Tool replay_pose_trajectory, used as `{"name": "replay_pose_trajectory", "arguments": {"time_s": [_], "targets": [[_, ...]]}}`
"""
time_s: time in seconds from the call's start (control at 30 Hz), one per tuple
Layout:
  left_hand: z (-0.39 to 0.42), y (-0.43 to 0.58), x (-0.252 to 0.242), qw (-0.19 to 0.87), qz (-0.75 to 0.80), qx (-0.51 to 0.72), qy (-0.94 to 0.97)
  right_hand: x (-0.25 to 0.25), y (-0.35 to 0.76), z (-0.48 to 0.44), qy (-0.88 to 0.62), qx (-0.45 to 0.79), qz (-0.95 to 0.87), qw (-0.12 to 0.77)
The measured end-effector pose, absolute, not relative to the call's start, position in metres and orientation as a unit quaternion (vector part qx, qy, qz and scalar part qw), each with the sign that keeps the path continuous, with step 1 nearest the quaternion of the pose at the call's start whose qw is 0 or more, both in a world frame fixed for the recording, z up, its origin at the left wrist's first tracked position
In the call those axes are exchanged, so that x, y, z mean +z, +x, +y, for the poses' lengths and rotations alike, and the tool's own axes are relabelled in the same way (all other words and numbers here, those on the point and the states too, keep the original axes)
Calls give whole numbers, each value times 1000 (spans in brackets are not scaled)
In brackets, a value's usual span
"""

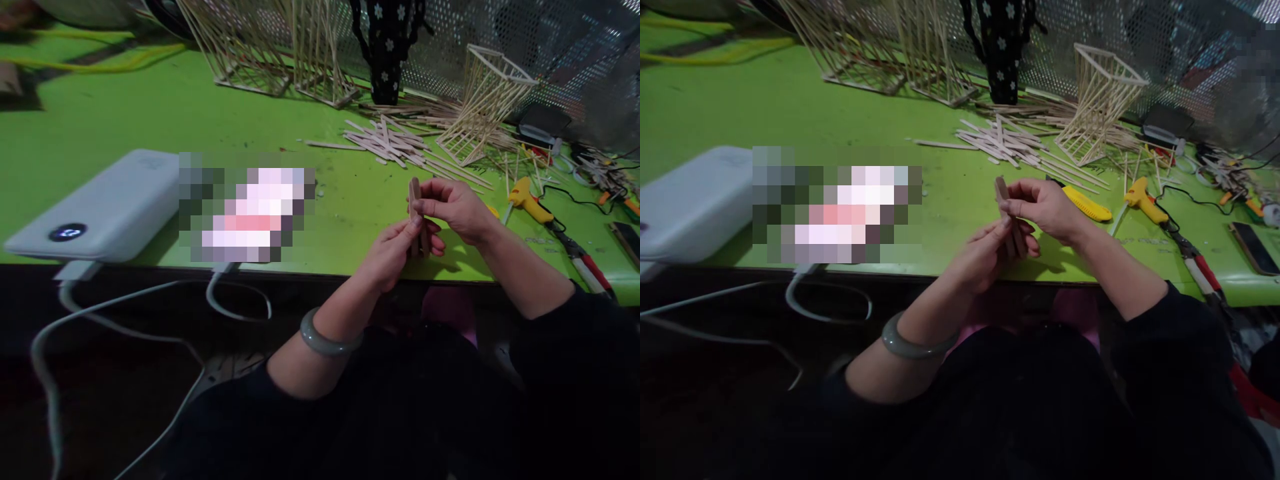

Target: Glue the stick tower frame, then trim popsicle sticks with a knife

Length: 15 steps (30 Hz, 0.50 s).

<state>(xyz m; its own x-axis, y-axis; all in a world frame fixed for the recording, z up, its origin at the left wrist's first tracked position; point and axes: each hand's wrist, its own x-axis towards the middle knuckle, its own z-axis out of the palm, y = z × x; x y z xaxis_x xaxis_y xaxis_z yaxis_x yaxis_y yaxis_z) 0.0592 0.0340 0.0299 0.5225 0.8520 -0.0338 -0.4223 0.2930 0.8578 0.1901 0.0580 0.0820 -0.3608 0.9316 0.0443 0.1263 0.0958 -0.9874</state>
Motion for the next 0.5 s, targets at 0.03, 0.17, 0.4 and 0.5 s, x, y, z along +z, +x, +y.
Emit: {"name": "replay_pose_trajectory", "arguments": {"time_s": [0.03, 0.17, 0.4, 0.5], "targets": [[34, 59, 29, 761, 249, 417, 431, 83, 190, 57, -422, 524, -632, 385], [32, 57, 28, 758, 246, 416, 437, 87, 192, 55, -443, 502, -614, 419], [34, 55, 30, 779, 239, 415, 406, 82, 200, 57, -486, 458, -587, 458], [34, 55, 32, 781, 237, 421, 396, 80, 199, 56, -484, 467, -592, 444]]}}
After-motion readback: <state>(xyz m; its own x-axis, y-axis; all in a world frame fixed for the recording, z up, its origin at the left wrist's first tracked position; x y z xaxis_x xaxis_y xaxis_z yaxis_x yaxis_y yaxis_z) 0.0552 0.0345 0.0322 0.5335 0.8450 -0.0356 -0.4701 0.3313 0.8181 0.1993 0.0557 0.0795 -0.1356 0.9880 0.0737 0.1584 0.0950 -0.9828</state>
